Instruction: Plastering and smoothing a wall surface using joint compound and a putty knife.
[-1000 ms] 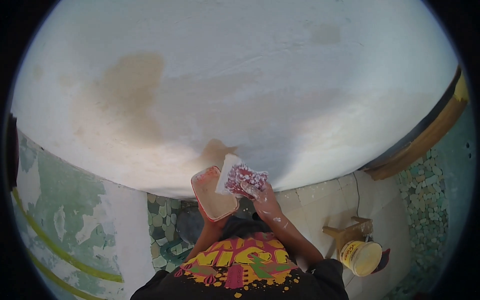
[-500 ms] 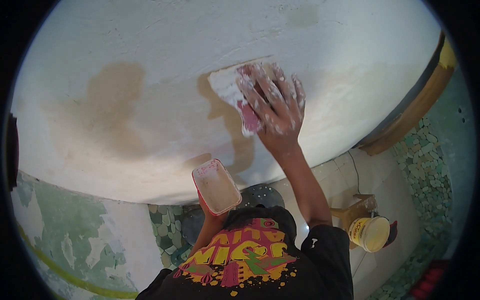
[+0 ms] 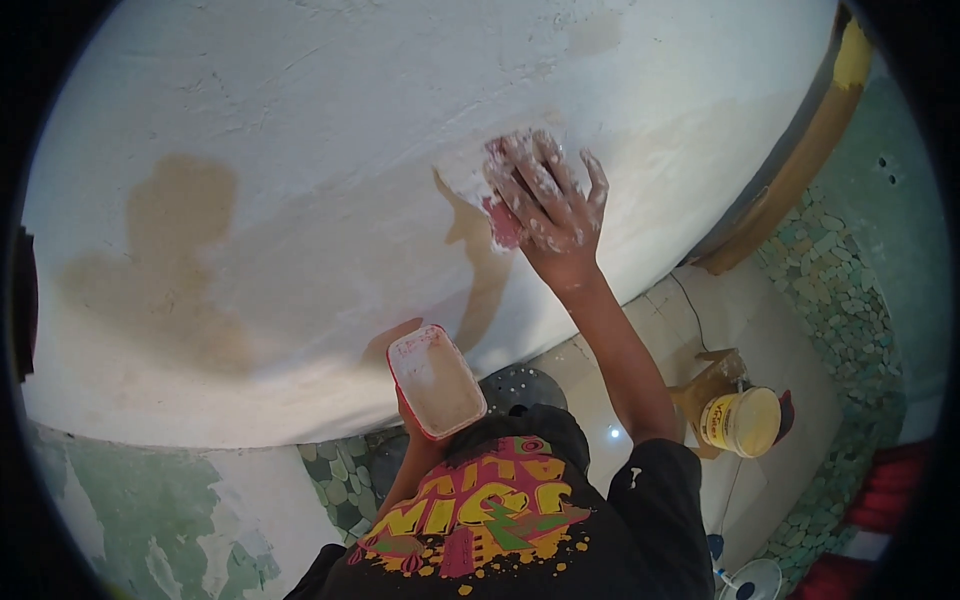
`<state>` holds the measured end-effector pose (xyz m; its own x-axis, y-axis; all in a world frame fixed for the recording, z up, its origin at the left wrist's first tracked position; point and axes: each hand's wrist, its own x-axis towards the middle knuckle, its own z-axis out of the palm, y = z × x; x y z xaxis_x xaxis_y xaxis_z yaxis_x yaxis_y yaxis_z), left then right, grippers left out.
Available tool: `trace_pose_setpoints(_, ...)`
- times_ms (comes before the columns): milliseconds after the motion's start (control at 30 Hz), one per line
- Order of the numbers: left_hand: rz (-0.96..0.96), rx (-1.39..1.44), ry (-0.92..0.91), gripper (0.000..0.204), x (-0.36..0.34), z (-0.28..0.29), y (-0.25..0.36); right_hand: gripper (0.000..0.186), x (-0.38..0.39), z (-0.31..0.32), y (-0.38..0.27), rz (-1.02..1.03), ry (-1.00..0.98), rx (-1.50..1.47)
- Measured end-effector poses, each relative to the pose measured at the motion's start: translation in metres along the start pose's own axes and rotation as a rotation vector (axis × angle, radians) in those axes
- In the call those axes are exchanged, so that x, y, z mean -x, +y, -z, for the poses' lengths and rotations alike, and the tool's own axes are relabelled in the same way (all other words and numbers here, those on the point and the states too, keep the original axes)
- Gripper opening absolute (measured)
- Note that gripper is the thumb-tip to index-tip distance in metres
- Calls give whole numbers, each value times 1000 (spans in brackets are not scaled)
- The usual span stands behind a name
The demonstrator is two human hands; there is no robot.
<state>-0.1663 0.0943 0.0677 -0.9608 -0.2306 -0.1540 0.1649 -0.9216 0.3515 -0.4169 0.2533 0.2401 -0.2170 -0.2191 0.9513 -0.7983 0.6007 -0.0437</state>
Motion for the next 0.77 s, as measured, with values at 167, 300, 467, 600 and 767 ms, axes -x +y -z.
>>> trace_pose_setpoints(167,74,149,-135,73,3,-1,3,34,26,15,-9,-40,-114,52)
trace_pose_setpoints(300,67,18,48,72,10,2,1,39,-9,3,-11,-2,31,82)
trace_pose_setpoints(467,24,-6,39,69,10,1,-14,36,9,-15,-11,-26,8,-13)
trace_pose_setpoints(600,-48,-9,91,69,15,6,-27,34,26,-1,-19,-40,-57,-22)
trace_pose_setpoints(767,-103,-80,197,75,9,22,-39,39,-10,-11,-25,1,47,2)
